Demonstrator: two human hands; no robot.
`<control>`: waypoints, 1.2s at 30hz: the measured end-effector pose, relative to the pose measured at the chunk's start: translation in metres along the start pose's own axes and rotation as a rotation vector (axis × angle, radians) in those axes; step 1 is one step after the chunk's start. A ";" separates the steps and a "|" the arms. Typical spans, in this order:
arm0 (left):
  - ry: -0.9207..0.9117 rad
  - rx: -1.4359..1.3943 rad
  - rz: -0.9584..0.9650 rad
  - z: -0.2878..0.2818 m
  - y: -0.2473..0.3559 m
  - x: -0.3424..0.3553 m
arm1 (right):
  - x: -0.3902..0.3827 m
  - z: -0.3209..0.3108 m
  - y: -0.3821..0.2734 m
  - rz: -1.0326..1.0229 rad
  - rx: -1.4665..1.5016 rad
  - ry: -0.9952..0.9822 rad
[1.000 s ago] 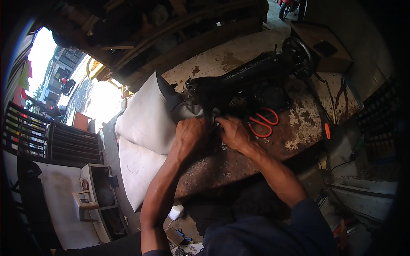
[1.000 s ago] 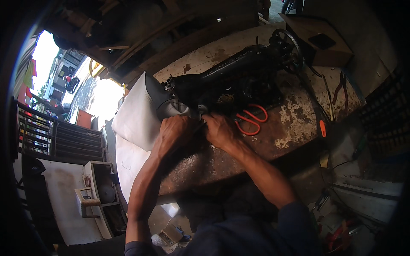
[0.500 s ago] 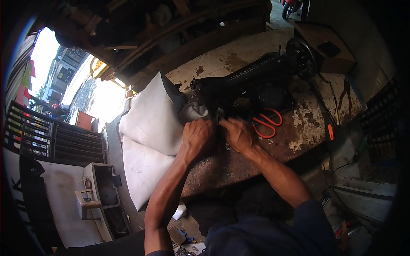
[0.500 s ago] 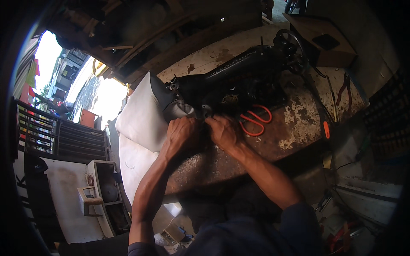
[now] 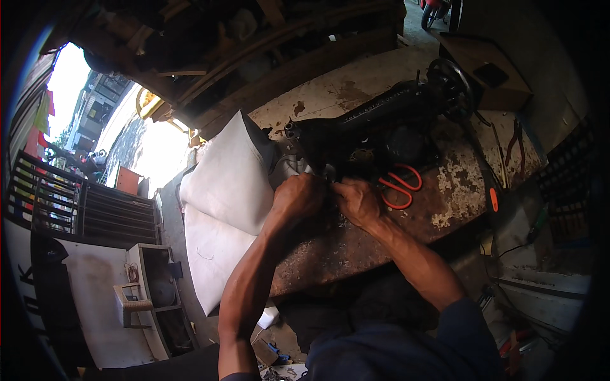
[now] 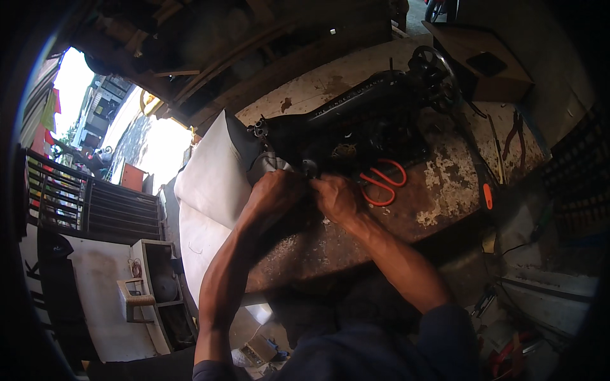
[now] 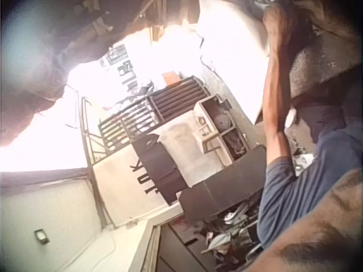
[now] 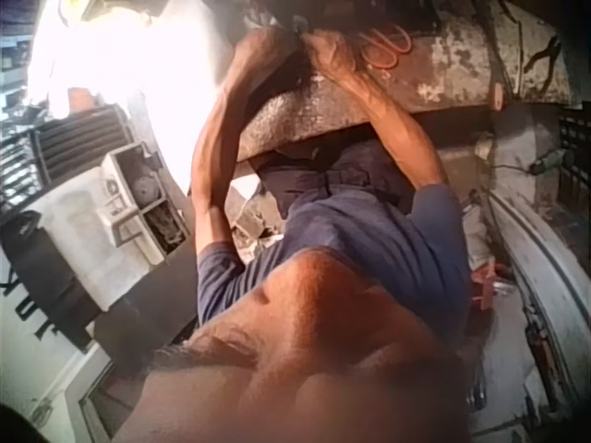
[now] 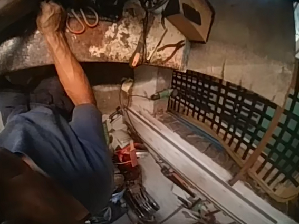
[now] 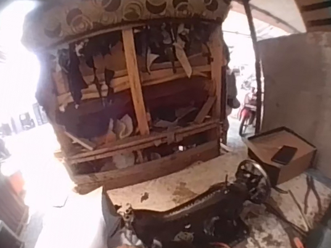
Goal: The person aligns the edges of a white fabric piece by hand and then sews the edges together using a sewing machine.
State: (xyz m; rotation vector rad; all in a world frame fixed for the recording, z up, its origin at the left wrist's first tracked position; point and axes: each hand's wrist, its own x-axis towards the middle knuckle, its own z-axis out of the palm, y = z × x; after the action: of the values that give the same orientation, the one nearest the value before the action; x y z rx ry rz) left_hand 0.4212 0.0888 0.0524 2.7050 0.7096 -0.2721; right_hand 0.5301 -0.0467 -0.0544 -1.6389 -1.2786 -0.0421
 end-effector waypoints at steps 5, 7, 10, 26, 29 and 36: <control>-0.046 -0.013 -0.037 0.001 0.007 0.002 | -0.005 0.001 0.004 -0.105 -0.022 0.037; -0.041 -0.067 -0.051 0.005 0.001 0.003 | -0.002 -0.002 -0.002 -0.119 -0.026 0.015; -0.055 -0.109 -0.057 0.007 0.002 0.001 | -0.005 -0.004 -0.003 -0.084 -0.054 -0.020; 0.057 0.090 -0.068 0.015 0.022 -0.009 | -0.017 0.007 -0.009 -0.002 -0.251 0.007; 0.070 0.093 -0.062 0.013 0.027 -0.010 | -0.008 -0.003 -0.015 0.031 -0.221 -0.017; 0.397 0.222 0.037 0.027 0.024 -0.035 | -0.002 -0.003 -0.010 0.029 -0.112 0.054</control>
State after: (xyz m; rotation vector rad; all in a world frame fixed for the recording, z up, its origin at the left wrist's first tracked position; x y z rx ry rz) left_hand 0.4000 0.0440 0.0430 3.0185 0.7718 0.2162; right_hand 0.5233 -0.0512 -0.0474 -1.7397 -1.2296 -0.1410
